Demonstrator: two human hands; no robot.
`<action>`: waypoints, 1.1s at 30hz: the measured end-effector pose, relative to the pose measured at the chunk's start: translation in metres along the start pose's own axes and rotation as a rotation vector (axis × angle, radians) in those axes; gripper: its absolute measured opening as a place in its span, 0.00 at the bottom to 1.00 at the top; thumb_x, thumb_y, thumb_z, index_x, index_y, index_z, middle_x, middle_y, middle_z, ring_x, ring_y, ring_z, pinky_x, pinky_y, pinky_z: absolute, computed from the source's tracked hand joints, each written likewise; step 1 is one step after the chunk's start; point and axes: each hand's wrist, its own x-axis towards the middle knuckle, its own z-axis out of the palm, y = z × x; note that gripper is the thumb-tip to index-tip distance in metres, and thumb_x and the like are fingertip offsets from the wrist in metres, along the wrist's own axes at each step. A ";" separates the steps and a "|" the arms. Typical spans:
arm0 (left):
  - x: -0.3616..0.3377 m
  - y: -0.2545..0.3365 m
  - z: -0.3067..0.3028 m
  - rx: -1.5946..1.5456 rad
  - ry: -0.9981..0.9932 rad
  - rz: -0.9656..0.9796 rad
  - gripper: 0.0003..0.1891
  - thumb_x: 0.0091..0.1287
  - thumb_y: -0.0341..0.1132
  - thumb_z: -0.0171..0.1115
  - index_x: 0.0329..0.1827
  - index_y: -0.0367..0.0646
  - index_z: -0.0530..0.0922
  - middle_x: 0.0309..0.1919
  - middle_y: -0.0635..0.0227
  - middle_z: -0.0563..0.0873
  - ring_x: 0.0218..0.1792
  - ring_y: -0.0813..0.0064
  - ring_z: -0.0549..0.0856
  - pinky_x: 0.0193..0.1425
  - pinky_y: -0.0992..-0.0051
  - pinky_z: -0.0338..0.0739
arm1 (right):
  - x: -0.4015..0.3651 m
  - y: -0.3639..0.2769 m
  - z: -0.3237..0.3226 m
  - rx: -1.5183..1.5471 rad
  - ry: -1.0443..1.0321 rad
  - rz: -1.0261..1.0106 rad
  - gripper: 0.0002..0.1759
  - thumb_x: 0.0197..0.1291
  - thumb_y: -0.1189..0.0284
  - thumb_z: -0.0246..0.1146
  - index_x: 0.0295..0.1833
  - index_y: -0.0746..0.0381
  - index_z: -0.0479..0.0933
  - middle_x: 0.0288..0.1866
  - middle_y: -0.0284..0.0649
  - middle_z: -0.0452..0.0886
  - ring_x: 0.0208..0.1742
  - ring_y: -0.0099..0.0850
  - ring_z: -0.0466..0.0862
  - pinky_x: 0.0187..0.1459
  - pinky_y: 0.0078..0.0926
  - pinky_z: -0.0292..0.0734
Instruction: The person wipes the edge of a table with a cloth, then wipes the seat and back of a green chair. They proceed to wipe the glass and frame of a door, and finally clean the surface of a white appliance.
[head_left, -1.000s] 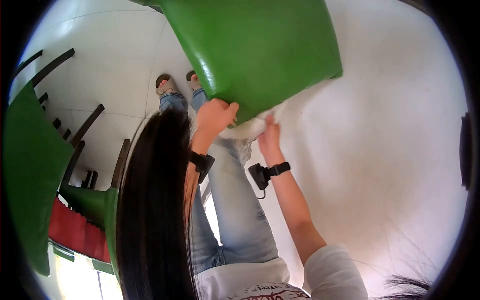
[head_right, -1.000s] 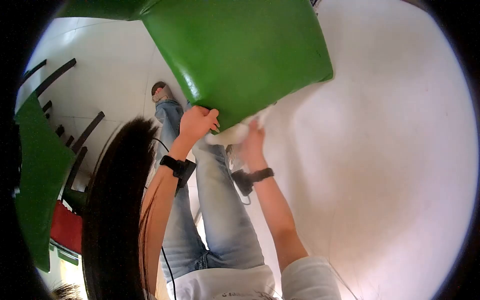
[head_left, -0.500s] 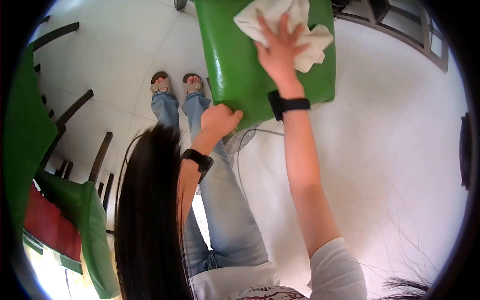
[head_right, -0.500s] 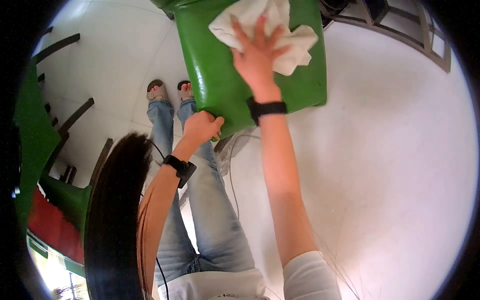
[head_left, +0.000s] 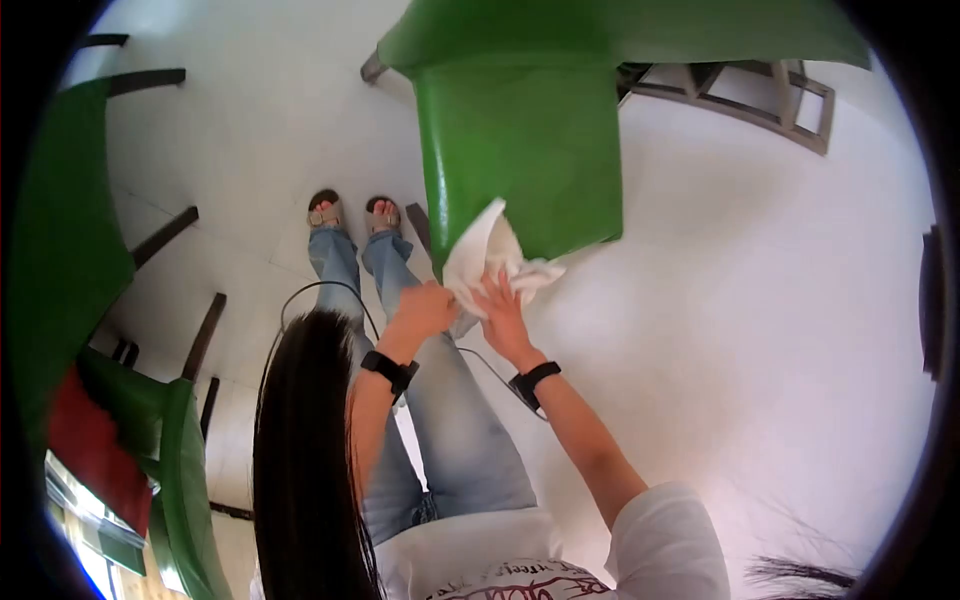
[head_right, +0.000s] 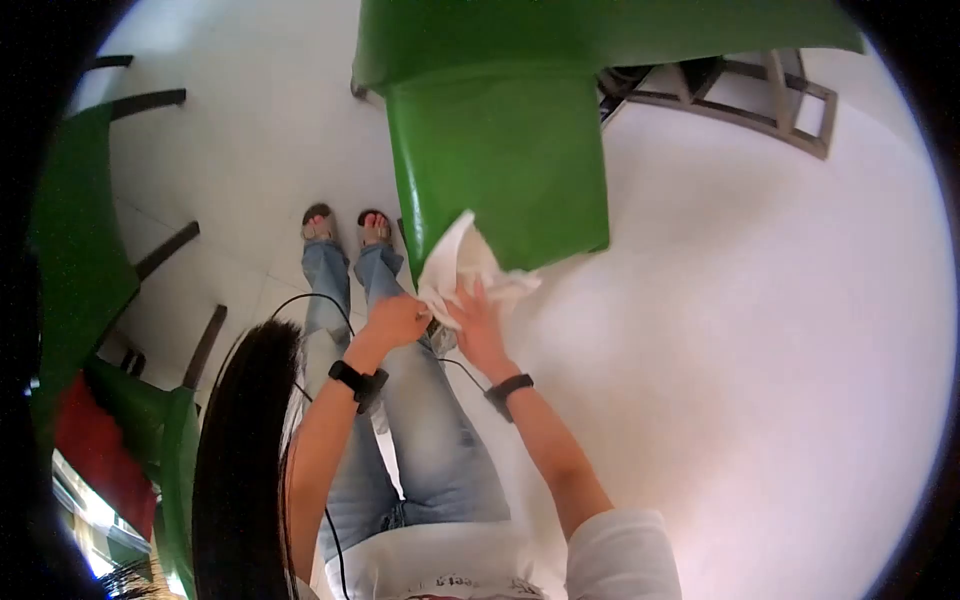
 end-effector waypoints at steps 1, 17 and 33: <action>-0.011 0.007 -0.011 0.022 -0.012 0.001 0.13 0.58 0.41 0.54 0.38 0.42 0.81 0.38 0.56 0.83 0.41 0.57 0.82 0.44 0.60 0.73 | -0.015 0.005 0.007 0.054 -0.044 0.024 0.38 0.44 0.84 0.58 0.65 0.50 0.68 0.74 0.42 0.52 0.75 0.50 0.45 0.65 0.65 0.46; -0.184 0.120 -0.321 -0.002 0.653 0.331 0.19 0.60 0.33 0.57 0.56 0.40 0.73 0.43 0.55 0.82 0.44 0.53 0.80 0.50 0.61 0.73 | -0.124 -0.054 -0.002 0.973 -0.047 0.441 0.22 0.60 0.60 0.55 0.55 0.62 0.72 0.49 0.52 0.79 0.48 0.46 0.79 0.50 0.36 0.72; -0.062 0.267 -0.516 0.572 0.306 0.975 0.31 0.59 0.33 0.60 0.67 0.45 0.63 0.67 0.50 0.62 0.66 0.49 0.64 0.66 0.59 0.61 | 0.048 -0.149 -0.409 0.594 1.571 0.395 0.20 0.61 0.76 0.53 0.60 0.67 0.68 0.53 0.56 0.75 0.54 0.49 0.76 0.55 0.35 0.70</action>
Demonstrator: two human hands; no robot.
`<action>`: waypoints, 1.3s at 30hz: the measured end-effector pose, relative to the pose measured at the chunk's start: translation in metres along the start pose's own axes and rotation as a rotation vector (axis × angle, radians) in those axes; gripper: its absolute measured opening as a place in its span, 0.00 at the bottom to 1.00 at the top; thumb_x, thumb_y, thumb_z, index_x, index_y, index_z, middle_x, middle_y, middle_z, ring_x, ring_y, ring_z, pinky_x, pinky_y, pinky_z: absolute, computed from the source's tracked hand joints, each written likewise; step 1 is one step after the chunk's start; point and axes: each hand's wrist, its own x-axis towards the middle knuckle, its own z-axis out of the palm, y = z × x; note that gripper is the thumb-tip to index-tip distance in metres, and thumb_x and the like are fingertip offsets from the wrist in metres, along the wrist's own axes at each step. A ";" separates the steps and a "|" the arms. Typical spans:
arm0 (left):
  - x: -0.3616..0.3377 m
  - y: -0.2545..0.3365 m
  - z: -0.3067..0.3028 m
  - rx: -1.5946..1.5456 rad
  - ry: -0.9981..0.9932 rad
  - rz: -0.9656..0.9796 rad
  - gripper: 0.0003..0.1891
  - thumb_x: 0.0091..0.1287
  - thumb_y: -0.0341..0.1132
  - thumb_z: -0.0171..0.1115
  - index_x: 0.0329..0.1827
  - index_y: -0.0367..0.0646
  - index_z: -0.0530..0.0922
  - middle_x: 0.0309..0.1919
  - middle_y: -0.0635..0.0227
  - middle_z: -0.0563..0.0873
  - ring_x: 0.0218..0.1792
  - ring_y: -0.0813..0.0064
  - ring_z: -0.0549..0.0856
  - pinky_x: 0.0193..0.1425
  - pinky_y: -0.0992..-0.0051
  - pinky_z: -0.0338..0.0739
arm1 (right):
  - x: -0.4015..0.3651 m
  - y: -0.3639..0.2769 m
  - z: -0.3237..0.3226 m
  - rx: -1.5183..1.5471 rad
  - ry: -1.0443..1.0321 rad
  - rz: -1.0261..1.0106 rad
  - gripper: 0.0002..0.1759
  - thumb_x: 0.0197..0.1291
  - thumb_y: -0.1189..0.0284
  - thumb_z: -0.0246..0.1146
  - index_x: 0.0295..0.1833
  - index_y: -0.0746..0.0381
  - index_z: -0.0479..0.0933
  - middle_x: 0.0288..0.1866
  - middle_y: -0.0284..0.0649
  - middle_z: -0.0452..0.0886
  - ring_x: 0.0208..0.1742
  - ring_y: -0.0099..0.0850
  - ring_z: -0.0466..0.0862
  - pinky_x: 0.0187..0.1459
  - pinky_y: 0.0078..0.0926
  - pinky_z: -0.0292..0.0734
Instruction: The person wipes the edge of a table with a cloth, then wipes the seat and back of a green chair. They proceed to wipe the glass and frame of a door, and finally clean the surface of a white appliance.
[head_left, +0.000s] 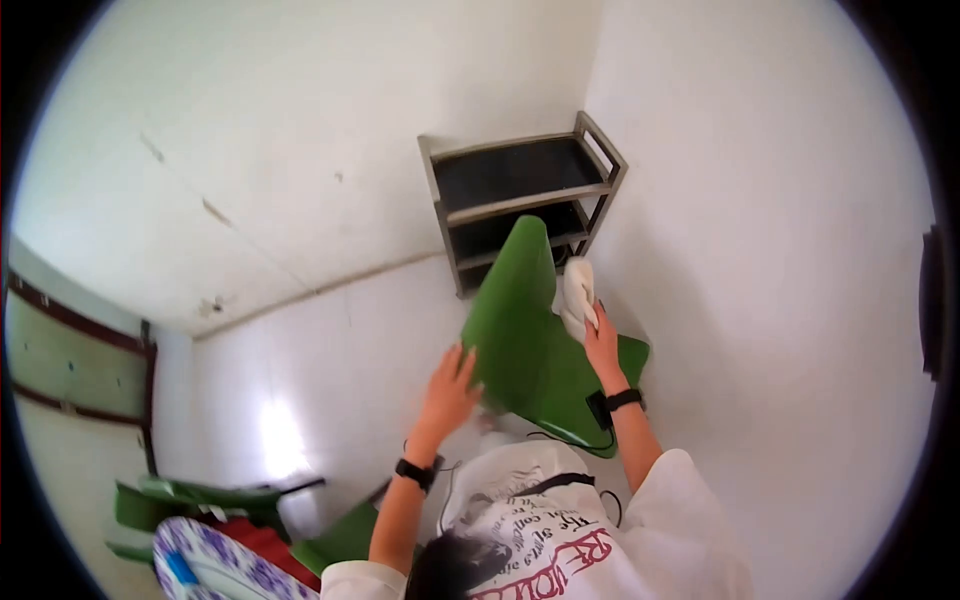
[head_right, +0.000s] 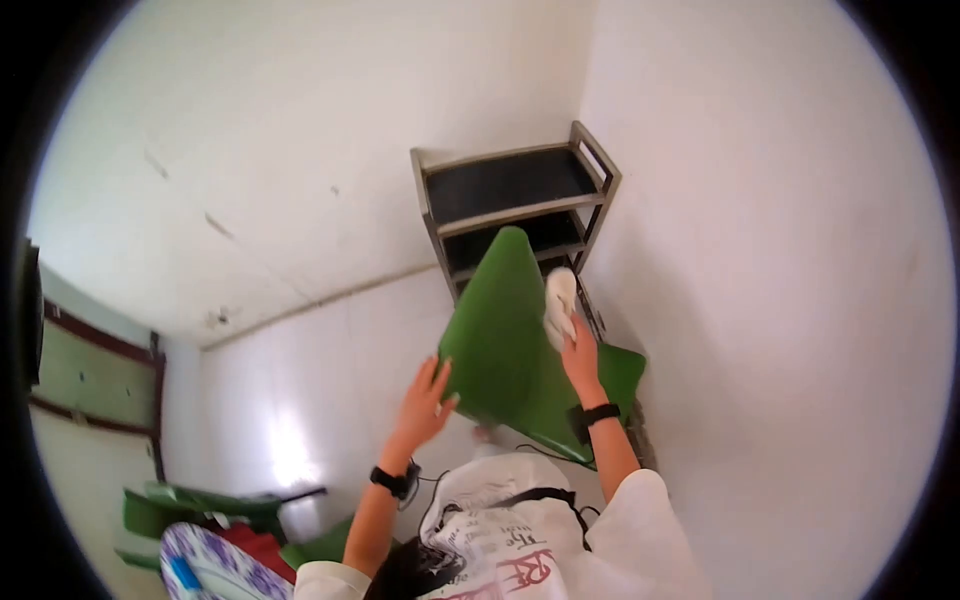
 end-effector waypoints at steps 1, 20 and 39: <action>0.006 -0.006 -0.005 0.039 -0.050 0.036 0.32 0.59 0.34 0.60 0.69 0.45 0.61 0.67 0.48 0.59 0.66 0.49 0.63 0.67 0.59 0.60 | 0.023 -0.012 0.017 0.024 0.060 -0.068 0.21 0.60 0.78 0.53 0.60 0.66 0.68 0.57 0.57 0.73 0.58 0.51 0.73 0.60 0.35 0.66; 0.114 -0.154 -0.054 -0.493 -0.937 0.498 0.39 0.57 0.40 0.62 0.70 0.39 0.55 0.62 0.47 0.68 0.58 0.50 0.73 0.61 0.63 0.68 | -0.093 -0.220 0.089 -0.286 -0.427 -0.063 0.39 0.33 0.80 0.62 0.60 0.49 0.74 0.73 0.49 0.53 0.73 0.54 0.49 0.71 0.51 0.44; 0.206 -0.146 -0.036 -1.197 -0.971 0.039 0.33 0.67 0.37 0.50 0.73 0.41 0.48 0.62 0.56 0.65 0.65 0.64 0.64 0.69 0.68 0.58 | 0.003 -0.279 0.142 -0.730 -0.135 -0.002 0.31 0.41 0.74 0.69 0.57 0.56 0.73 0.66 0.46 0.63 0.67 0.50 0.62 0.63 0.43 0.64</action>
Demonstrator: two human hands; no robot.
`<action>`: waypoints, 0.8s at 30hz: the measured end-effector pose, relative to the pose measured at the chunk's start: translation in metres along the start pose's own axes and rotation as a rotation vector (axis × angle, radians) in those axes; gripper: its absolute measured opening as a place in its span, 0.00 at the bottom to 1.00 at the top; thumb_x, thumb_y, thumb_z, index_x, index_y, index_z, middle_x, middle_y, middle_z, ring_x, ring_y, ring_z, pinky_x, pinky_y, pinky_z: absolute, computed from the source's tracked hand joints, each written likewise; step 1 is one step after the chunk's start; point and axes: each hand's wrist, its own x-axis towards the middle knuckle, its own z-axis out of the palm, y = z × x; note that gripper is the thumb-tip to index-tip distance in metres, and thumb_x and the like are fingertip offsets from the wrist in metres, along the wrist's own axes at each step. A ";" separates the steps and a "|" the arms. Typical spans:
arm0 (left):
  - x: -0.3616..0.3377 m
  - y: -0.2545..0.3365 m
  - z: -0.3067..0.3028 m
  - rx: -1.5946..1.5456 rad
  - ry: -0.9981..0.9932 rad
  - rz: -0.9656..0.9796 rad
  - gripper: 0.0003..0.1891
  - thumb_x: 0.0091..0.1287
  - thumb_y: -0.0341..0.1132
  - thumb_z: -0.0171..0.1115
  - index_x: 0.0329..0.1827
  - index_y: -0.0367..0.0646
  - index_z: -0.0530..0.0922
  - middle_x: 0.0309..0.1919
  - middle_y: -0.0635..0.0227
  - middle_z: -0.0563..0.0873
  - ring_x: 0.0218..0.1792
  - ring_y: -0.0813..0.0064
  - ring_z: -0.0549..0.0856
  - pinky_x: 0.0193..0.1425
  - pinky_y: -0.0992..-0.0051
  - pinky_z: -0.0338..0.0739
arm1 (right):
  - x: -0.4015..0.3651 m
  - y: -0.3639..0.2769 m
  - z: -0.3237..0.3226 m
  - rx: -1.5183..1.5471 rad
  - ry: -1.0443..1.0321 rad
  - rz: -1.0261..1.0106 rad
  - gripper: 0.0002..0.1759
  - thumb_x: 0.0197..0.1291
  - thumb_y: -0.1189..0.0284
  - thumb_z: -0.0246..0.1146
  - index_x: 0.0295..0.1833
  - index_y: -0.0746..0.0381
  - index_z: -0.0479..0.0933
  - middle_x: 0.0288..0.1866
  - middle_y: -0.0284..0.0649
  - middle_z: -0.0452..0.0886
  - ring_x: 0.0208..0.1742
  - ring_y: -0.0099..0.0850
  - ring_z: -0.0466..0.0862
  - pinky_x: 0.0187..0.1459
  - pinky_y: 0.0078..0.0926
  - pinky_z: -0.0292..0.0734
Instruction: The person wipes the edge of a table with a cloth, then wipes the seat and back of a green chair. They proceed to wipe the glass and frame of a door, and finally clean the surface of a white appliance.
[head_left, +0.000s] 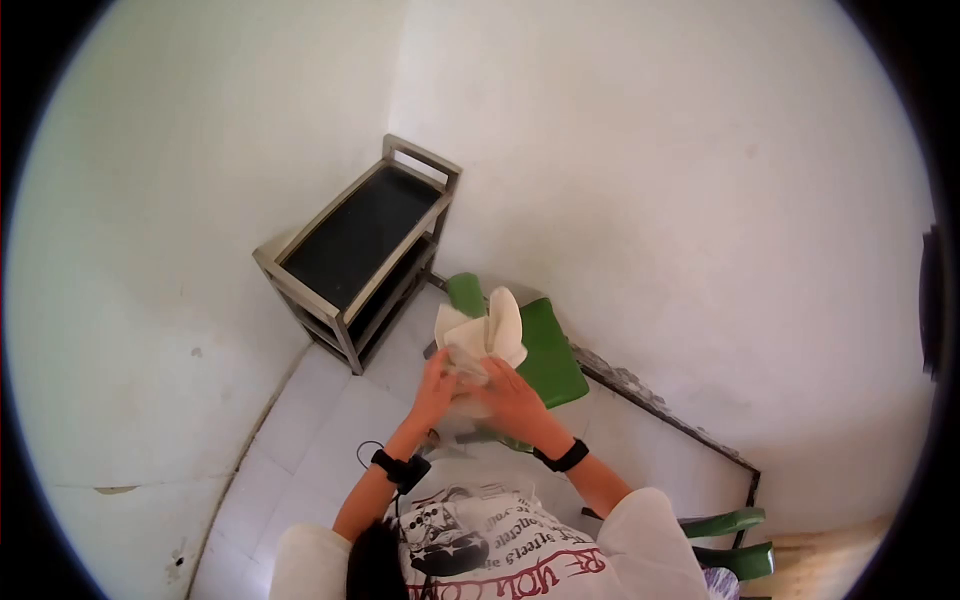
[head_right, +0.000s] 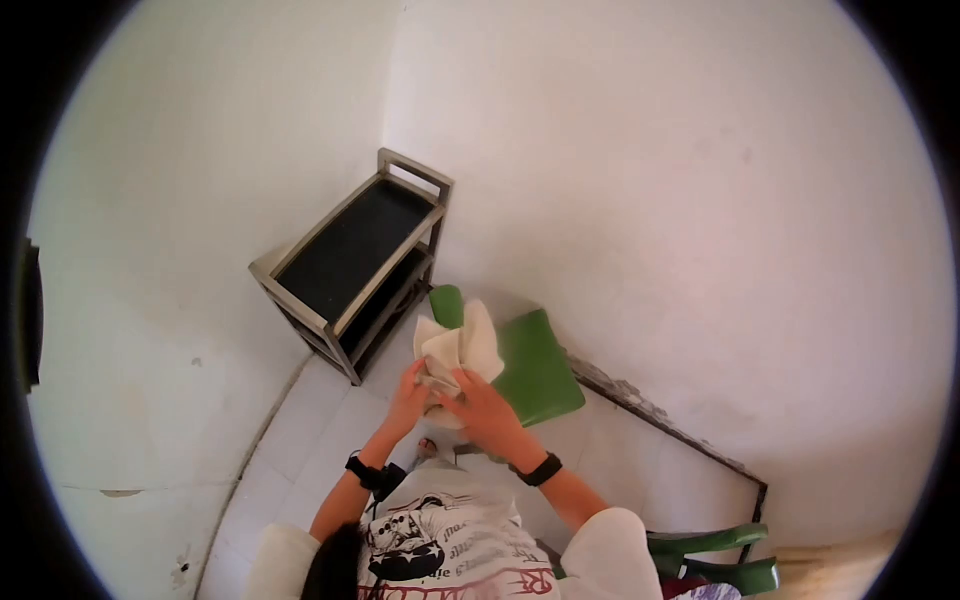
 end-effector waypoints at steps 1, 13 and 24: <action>0.003 0.015 0.004 -0.085 -0.053 -0.121 0.32 0.70 0.39 0.46 0.73 0.42 0.46 0.61 0.57 0.65 0.64 0.67 0.64 0.68 0.69 0.57 | -0.001 -0.001 -0.001 0.016 -0.042 0.046 0.34 0.41 0.73 0.69 0.59 0.55 0.71 0.67 0.50 0.61 0.68 0.53 0.60 0.63 0.43 0.63; 0.025 -0.005 0.027 -0.274 0.006 -0.170 0.36 0.71 0.33 0.41 0.72 0.37 0.28 0.73 0.57 0.46 0.71 0.64 0.54 0.72 0.69 0.49 | 0.007 0.005 0.069 0.206 0.155 0.416 0.30 0.48 0.77 0.64 0.60 0.63 0.67 0.69 0.57 0.57 0.69 0.54 0.57 0.66 0.43 0.58; 0.111 -0.107 -0.055 -0.240 0.034 0.127 0.26 0.73 0.47 0.42 0.70 0.47 0.52 0.64 0.67 0.66 0.62 0.71 0.68 0.62 0.69 0.66 | 0.151 0.015 0.110 0.003 0.143 0.483 0.25 0.50 0.80 0.56 0.58 0.62 0.68 0.65 0.51 0.64 0.66 0.45 0.65 0.65 0.36 0.61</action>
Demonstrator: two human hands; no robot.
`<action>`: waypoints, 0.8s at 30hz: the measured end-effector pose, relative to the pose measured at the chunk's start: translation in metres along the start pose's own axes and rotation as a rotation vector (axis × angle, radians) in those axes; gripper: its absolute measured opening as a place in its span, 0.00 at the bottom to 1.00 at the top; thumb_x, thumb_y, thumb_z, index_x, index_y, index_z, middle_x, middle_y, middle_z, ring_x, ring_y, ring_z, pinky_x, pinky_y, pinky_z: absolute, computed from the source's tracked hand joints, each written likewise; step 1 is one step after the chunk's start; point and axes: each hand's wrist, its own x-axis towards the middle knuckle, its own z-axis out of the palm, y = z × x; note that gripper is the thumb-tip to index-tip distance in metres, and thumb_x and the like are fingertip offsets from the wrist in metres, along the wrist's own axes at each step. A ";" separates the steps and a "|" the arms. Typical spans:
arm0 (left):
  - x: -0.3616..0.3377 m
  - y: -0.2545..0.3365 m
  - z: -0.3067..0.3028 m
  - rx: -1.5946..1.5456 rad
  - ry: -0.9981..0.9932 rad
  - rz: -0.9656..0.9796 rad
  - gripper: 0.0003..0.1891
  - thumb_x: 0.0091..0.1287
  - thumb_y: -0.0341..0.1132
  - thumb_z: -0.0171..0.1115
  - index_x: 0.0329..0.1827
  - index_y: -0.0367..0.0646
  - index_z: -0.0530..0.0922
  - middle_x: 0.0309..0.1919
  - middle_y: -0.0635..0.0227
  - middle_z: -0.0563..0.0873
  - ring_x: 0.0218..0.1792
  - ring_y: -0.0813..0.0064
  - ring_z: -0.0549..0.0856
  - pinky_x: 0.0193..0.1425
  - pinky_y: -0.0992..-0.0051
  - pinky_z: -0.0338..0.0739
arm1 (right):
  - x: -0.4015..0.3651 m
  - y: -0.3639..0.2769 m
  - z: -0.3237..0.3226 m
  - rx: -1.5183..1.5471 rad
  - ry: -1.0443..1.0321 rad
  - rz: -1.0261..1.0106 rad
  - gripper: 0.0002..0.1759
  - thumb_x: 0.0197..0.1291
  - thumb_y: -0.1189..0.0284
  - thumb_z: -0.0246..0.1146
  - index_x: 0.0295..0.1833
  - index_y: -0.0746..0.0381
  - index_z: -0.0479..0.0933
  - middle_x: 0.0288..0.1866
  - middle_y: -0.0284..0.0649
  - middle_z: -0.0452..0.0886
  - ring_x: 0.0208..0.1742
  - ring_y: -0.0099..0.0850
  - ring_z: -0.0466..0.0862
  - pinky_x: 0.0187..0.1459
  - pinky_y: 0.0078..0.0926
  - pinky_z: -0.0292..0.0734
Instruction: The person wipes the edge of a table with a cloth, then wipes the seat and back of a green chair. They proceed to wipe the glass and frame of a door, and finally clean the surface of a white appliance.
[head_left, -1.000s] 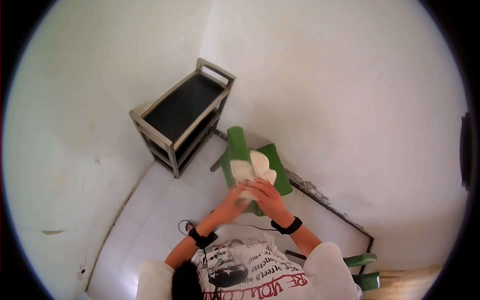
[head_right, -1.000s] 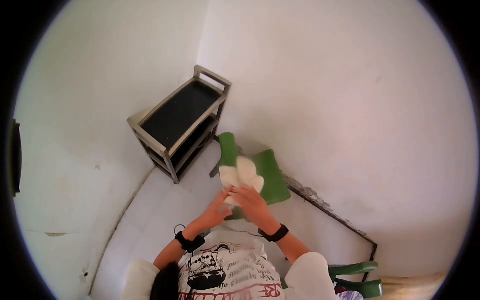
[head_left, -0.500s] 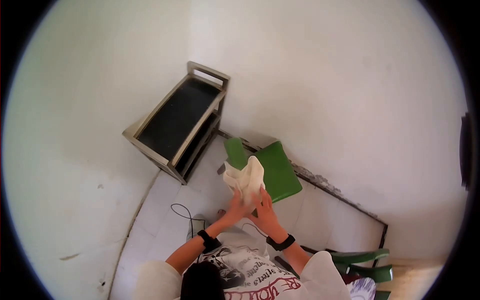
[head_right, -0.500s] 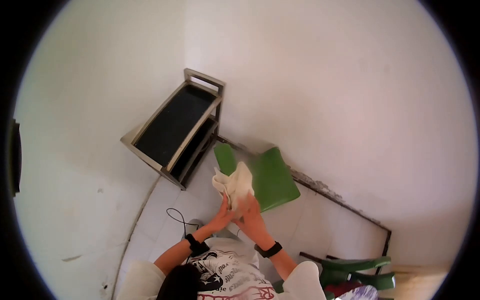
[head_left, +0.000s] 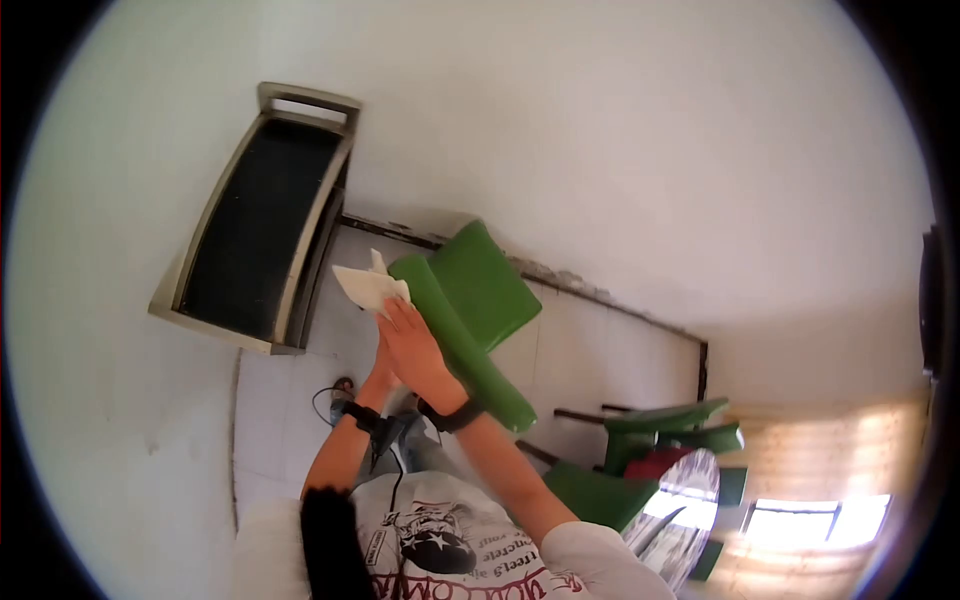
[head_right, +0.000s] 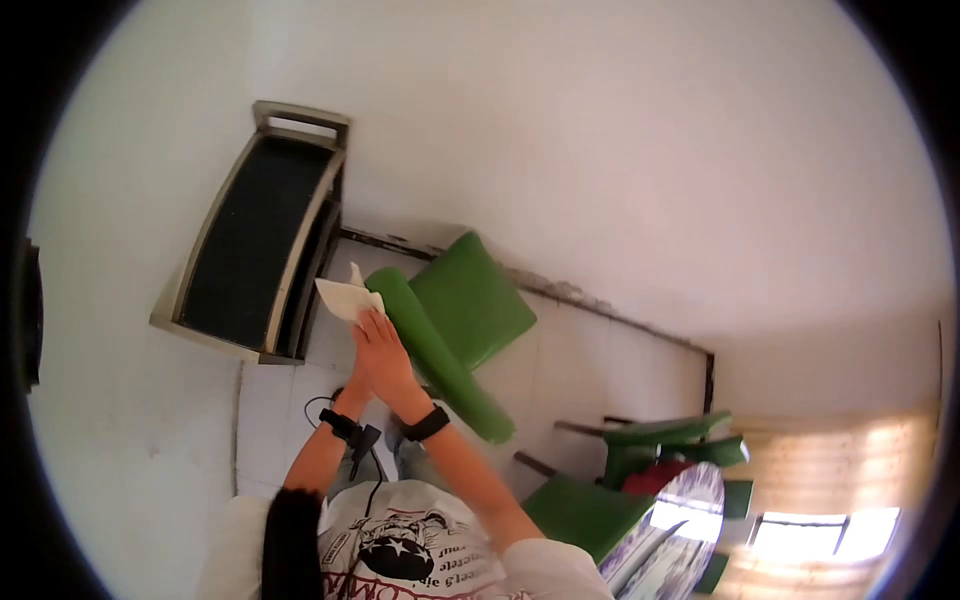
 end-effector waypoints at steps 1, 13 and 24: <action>-0.002 -0.001 -0.002 0.011 0.002 -0.059 0.25 0.73 0.47 0.42 0.69 0.48 0.53 0.64 0.67 0.66 0.62 0.71 0.68 0.62 0.68 0.66 | -0.006 -0.011 -0.018 0.263 0.002 0.087 0.25 0.49 0.82 0.55 0.57 0.61 0.68 0.63 0.51 0.66 0.64 0.44 0.67 0.65 0.36 0.62; -0.026 -0.018 0.017 -0.010 0.184 -0.585 0.21 0.72 0.50 0.44 0.62 0.51 0.61 0.56 0.69 0.70 0.56 0.73 0.70 0.57 0.67 0.67 | -0.163 -0.141 -0.292 1.722 0.633 -0.464 0.10 0.55 0.82 0.53 0.42 0.59 0.71 0.51 0.53 0.74 0.46 0.45 0.78 0.50 0.40 0.71; -0.145 -0.063 0.075 -0.033 -0.163 -0.751 0.20 0.71 0.45 0.48 0.61 0.48 0.64 0.57 0.69 0.71 0.56 0.69 0.73 0.57 0.66 0.71 | -0.263 -0.177 -0.338 1.910 1.507 -0.933 0.06 0.60 0.75 0.58 0.38 0.54 0.67 0.41 0.62 0.75 0.35 0.46 0.79 0.34 0.31 0.77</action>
